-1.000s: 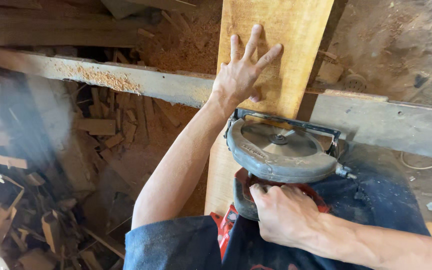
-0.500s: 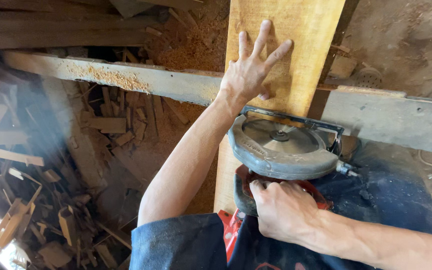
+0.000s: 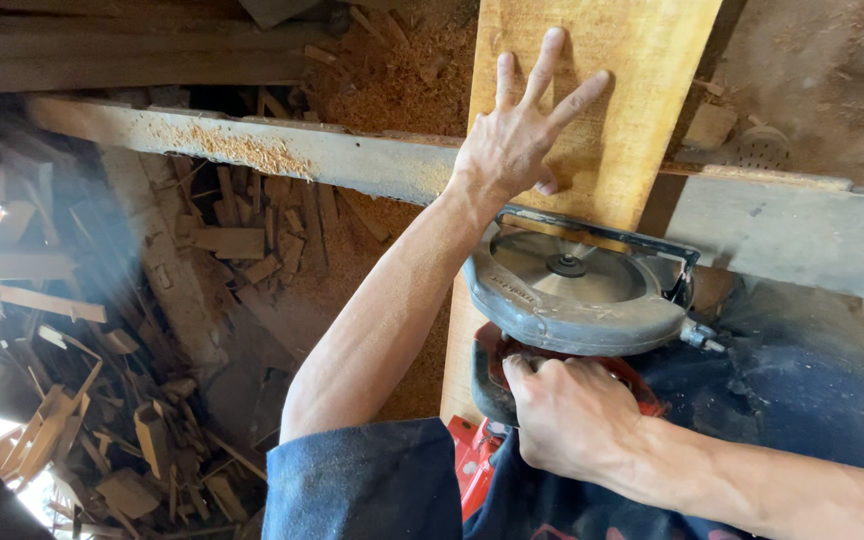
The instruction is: The person uses a circular saw to cut a long wooden plank into shorter pieces. They repeatedly position the plank, make a cut, and then move the cut piece aside to prepare for the next cut.
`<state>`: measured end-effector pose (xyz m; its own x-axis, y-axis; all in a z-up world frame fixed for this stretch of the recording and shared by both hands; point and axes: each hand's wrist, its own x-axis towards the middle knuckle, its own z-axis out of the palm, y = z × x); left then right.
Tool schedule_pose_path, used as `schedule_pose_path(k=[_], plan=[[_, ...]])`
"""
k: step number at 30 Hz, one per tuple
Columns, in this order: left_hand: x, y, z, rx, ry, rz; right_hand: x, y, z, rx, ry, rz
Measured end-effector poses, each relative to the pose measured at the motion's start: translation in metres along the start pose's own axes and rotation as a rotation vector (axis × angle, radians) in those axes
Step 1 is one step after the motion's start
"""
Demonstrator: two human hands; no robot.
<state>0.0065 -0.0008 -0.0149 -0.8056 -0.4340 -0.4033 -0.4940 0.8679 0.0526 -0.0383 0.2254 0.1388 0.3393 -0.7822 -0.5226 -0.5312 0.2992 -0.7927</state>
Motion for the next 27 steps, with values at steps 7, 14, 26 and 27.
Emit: schedule_pose_path(k=[7, 14, 26, 27], plan=[[0.001, -0.001, 0.004, 0.001, 0.0, -0.005, 0.011, -0.002, 0.006, 0.013, 0.003, -0.04], [0.003, 0.0, 0.013, 0.046, 0.1, -0.006, 0.018, -0.007, 0.007, 0.058, 0.009, -0.063], [0.004, 0.0, 0.016, 0.062, 0.052, -0.022, 0.031, -0.017, 0.01, 0.013, -0.014, -0.045], [0.004, 0.0, 0.016, 0.048, 0.067, -0.019, 0.032, -0.017, 0.01, 0.019, -0.019, -0.043]])
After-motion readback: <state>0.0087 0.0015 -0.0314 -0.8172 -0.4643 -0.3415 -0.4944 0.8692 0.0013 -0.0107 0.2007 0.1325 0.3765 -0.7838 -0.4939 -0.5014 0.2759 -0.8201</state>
